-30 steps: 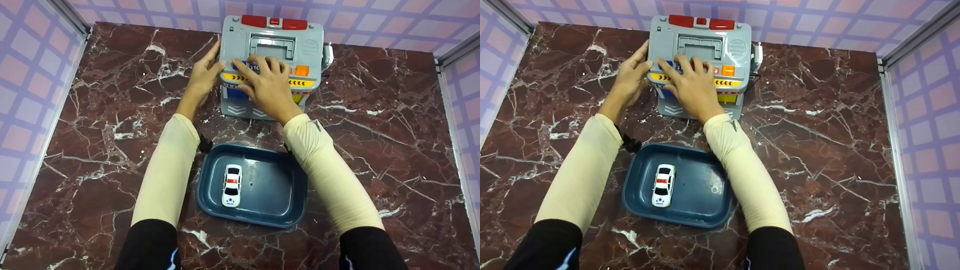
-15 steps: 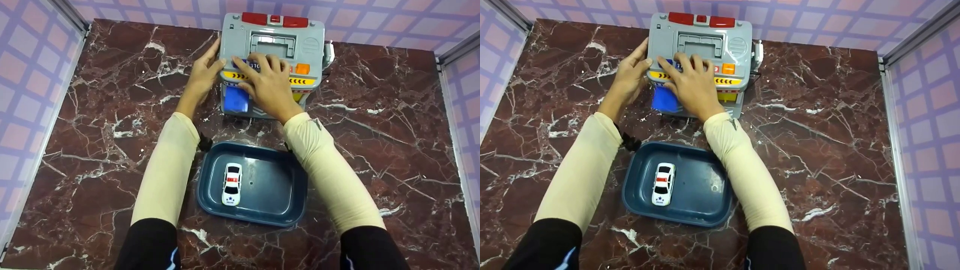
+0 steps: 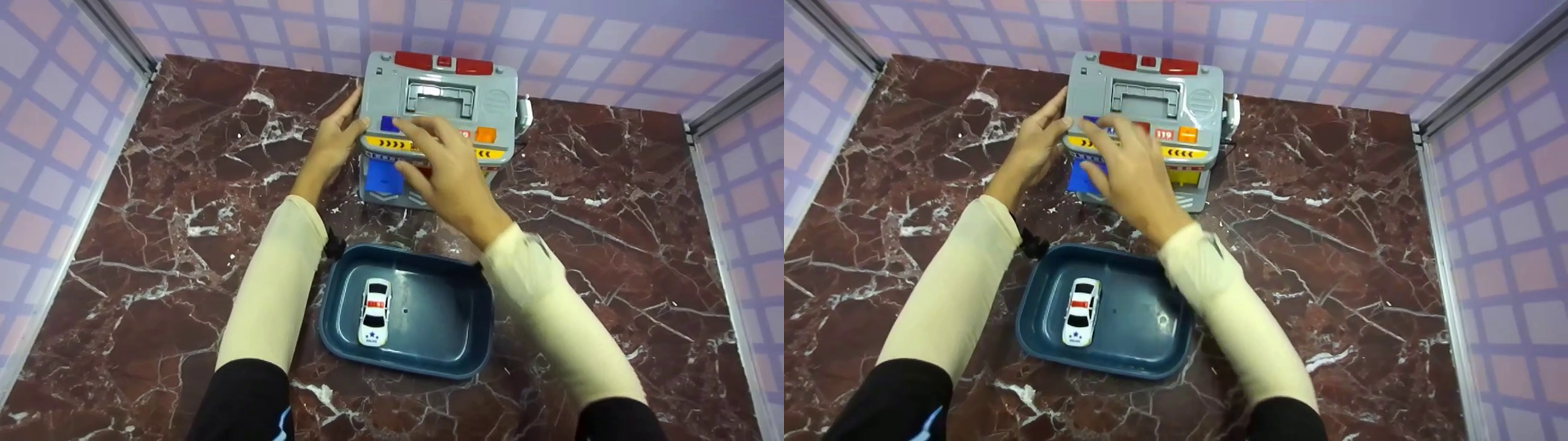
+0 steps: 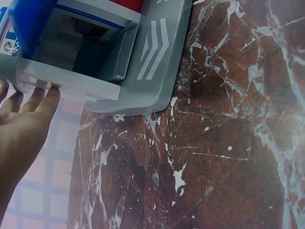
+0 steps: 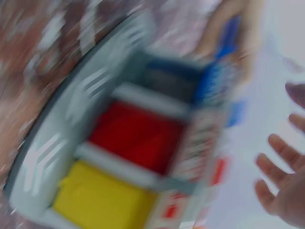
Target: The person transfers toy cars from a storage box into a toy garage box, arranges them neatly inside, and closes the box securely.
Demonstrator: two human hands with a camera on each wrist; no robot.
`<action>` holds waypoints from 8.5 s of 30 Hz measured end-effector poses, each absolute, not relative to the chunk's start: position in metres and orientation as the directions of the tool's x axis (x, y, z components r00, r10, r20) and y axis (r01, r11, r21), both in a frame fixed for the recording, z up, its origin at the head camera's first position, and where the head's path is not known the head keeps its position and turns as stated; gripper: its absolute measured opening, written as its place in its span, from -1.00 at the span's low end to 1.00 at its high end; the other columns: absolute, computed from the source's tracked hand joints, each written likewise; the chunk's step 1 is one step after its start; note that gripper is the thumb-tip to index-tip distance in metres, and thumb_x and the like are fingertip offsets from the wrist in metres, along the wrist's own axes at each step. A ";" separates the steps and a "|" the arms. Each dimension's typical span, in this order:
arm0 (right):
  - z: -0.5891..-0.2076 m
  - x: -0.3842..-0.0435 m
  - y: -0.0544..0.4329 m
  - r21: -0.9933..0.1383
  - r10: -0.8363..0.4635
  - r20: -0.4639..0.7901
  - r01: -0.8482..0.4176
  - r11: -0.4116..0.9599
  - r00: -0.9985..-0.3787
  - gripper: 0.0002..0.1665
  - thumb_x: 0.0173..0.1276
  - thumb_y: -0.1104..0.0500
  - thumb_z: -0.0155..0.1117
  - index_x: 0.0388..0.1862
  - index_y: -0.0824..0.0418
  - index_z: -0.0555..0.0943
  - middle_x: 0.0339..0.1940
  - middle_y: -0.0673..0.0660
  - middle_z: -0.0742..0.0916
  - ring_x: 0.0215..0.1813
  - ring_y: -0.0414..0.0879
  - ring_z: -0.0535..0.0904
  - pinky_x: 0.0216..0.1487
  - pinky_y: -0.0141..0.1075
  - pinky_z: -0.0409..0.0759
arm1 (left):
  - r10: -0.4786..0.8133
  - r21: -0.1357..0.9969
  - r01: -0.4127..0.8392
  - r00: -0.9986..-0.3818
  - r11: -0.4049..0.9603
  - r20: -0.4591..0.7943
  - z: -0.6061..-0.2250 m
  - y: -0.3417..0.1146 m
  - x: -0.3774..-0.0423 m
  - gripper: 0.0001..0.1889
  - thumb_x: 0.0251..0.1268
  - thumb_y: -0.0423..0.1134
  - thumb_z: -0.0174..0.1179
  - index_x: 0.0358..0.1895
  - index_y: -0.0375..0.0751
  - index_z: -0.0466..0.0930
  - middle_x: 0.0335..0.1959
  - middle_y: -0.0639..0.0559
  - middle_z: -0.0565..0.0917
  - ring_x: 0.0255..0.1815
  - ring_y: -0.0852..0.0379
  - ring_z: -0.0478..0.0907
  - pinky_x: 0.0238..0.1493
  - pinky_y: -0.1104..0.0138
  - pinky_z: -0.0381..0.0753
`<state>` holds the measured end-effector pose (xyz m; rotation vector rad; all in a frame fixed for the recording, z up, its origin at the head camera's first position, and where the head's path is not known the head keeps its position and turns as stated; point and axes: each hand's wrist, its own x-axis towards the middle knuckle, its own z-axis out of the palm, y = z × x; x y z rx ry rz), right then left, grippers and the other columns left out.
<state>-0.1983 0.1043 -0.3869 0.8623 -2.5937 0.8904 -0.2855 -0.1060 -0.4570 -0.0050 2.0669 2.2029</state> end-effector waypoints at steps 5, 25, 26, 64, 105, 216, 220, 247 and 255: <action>-0.376 -0.153 0.104 -0.561 -0.489 0.484 -0.686 0.463 -0.726 -0.69 0.31 0.20 0.42 0.00 0.30 0.70 -0.05 0.18 0.78 -0.08 -0.03 0.72 0.02 -0.32 0.70 | 0.084 0.996 -0.087 -0.993 -0.030 -0.084 -0.455 -0.106 -0.288 -0.35 0.47 -0.33 0.11 0.56 0.08 0.20 0.59 0.06 0.20 0.46 0.15 0.32 0.37 0.44 0.44; -0.456 -0.100 0.079 -0.381 -0.608 -0.401 -0.479 0.791 -0.686 0.02 0.14 -0.29 0.47 0.44 0.23 0.42 0.17 0.22 0.63 0.08 0.14 0.63 0.06 0.01 0.70 | 0.097 0.993 -0.091 -0.992 -0.073 -0.084 -0.455 -0.100 -0.286 -0.35 0.48 -0.38 0.08 0.57 0.02 0.18 0.61 0.11 0.15 0.54 0.22 0.18 0.40 0.51 0.36; -0.458 -0.099 0.078 -0.369 -0.611 -0.395 -0.491 0.789 -0.686 -0.01 0.14 -0.30 0.47 0.42 0.22 0.45 0.14 0.20 0.62 0.06 0.13 0.64 0.02 0.01 0.71 | 0.097 0.993 -0.096 -0.991 -0.068 -0.089 -0.454 -0.099 -0.286 -0.35 0.47 -0.38 0.09 0.57 0.04 0.18 0.61 0.11 0.15 0.54 0.22 0.18 0.40 0.50 0.37; -0.454 -0.102 0.077 -0.667 -0.580 -0.388 -0.216 0.713 -0.717 -0.18 -0.04 0.05 0.67 0.25 0.12 0.57 -0.17 0.05 0.75 -0.22 -0.11 0.64 -0.18 -0.29 0.68 | 0.104 0.991 -0.090 -0.991 -0.104 -0.079 -0.456 -0.103 -0.286 -0.35 0.48 -0.40 0.07 0.57 0.00 0.18 0.61 0.05 0.16 0.48 0.14 0.29 0.35 0.45 0.46; -0.423 -0.154 0.112 -0.897 -0.531 -0.378 0.158 0.414 -0.759 -0.60 0.30 0.27 0.39 0.12 0.32 0.64 -0.29 0.12 0.74 -0.32 -0.12 0.62 -0.35 -0.25 0.71 | 0.091 0.992 -0.074 -0.994 -0.103 -0.065 -0.458 -0.104 -0.285 -0.36 0.48 -0.41 0.06 0.57 -0.06 0.17 0.60 0.02 0.16 0.53 0.17 0.21 0.41 0.51 0.35; -0.477 -0.232 0.077 -0.848 -0.096 -0.524 0.510 0.143 -0.846 -0.79 0.30 0.39 0.34 -0.09 0.36 0.59 -0.48 0.06 0.61 -0.48 -0.16 0.53 -0.31 -0.35 0.65 | 0.096 0.992 -0.059 -0.994 -0.114 -0.049 -0.458 -0.104 -0.286 -0.36 0.49 -0.40 0.06 0.57 -0.06 0.16 0.60 -0.01 0.18 0.44 0.11 0.36 0.32 0.47 0.47; -0.478 -0.233 0.074 -0.851 -0.071 -0.517 0.503 0.155 -0.853 -0.75 0.32 0.41 0.30 -0.02 0.40 0.57 -0.34 0.11 0.62 -0.42 -0.14 0.56 -0.21 -0.29 0.68 | 0.088 0.996 -0.059 -0.995 -0.068 -0.053 -0.459 -0.104 -0.286 -0.36 0.49 -0.37 0.08 0.56 0.00 0.18 0.60 0.01 0.17 0.47 0.13 0.33 0.33 0.50 0.45; -0.482 -0.233 0.066 -0.871 0.028 -0.445 0.439 0.220 -0.895 -0.89 0.35 0.46 0.19 -0.25 0.28 0.56 -0.28 0.08 0.53 -0.36 -0.11 0.54 -0.13 -0.20 0.70 | 0.109 0.987 -0.048 -0.994 -0.153 -0.031 -0.462 -0.104 -0.284 -0.36 0.48 -0.42 0.06 0.57 -0.08 0.15 0.61 -0.02 0.15 0.47 0.11 0.32 0.35 0.48 0.44; -0.482 -0.235 0.066 -0.861 0.058 -0.398 0.395 0.320 -0.916 -0.79 0.39 0.32 0.25 -0.02 0.33 0.62 -0.07 0.19 0.62 -0.08 -0.05 0.56 0.12 -0.20 0.66 | 0.105 0.991 -0.038 -0.994 -0.132 -0.024 -0.463 -0.103 -0.285 -0.37 0.49 -0.40 0.06 0.57 -0.10 0.16 0.60 0.00 0.17 0.51 0.17 0.26 0.38 0.51 0.38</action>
